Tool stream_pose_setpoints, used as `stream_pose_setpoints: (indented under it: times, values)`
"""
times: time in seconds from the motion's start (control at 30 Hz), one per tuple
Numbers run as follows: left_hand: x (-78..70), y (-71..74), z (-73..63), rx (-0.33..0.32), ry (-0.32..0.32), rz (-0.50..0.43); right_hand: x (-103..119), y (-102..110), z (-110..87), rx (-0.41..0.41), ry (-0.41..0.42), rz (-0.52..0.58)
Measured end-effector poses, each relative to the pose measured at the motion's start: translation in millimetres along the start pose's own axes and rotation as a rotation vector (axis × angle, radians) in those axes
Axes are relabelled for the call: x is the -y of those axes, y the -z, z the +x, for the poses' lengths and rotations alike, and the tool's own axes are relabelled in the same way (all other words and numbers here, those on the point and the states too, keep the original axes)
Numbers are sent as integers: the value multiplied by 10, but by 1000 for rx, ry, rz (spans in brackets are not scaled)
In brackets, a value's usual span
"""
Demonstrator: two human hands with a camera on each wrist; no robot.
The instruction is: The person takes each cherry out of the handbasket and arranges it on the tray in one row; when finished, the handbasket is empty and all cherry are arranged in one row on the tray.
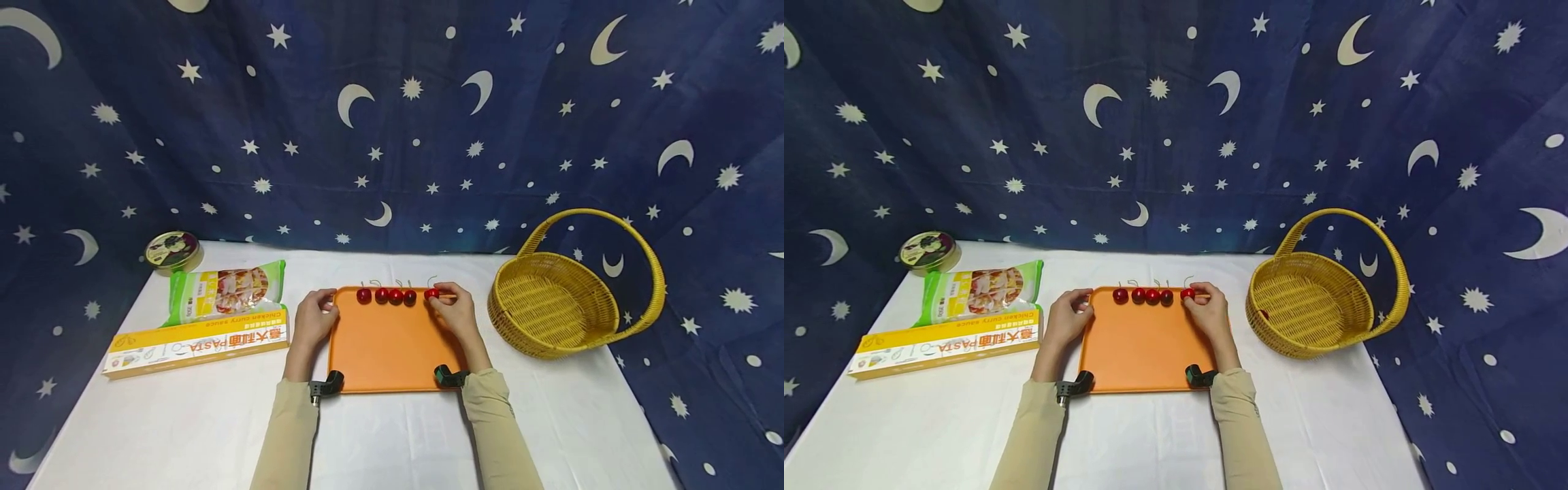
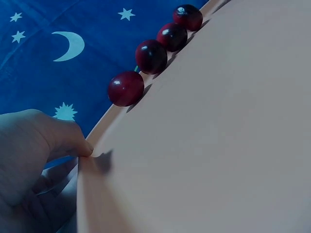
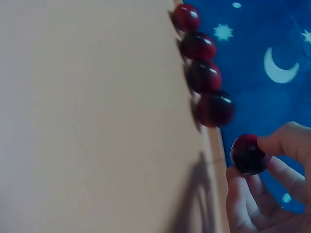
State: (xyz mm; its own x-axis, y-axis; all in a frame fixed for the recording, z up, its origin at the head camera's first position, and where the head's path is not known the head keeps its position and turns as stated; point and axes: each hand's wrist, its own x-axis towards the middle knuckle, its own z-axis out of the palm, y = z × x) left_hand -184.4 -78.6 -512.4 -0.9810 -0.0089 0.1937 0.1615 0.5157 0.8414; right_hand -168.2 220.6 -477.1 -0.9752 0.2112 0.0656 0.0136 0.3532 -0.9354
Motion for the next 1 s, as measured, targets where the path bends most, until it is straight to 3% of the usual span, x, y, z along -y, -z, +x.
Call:
stream_pose_setpoints:
  times: [0.3, 0.5, 0.77, 1.0]
  values:
    - [12, -32, -4, -15, -9, 2, -109, -156, -1, -3, 30, -35]
    - [19, -12, 8, -9, -7, 13, -108, -179, 16, 1, 7, -57]
    - [-17, -21, -1, -7, -6, 12, -64, -77, 11, -41, 1, -95]
    - [-10, -5, -1, 2, 7, 11, -12, 56, -13, -28, -12, -150]
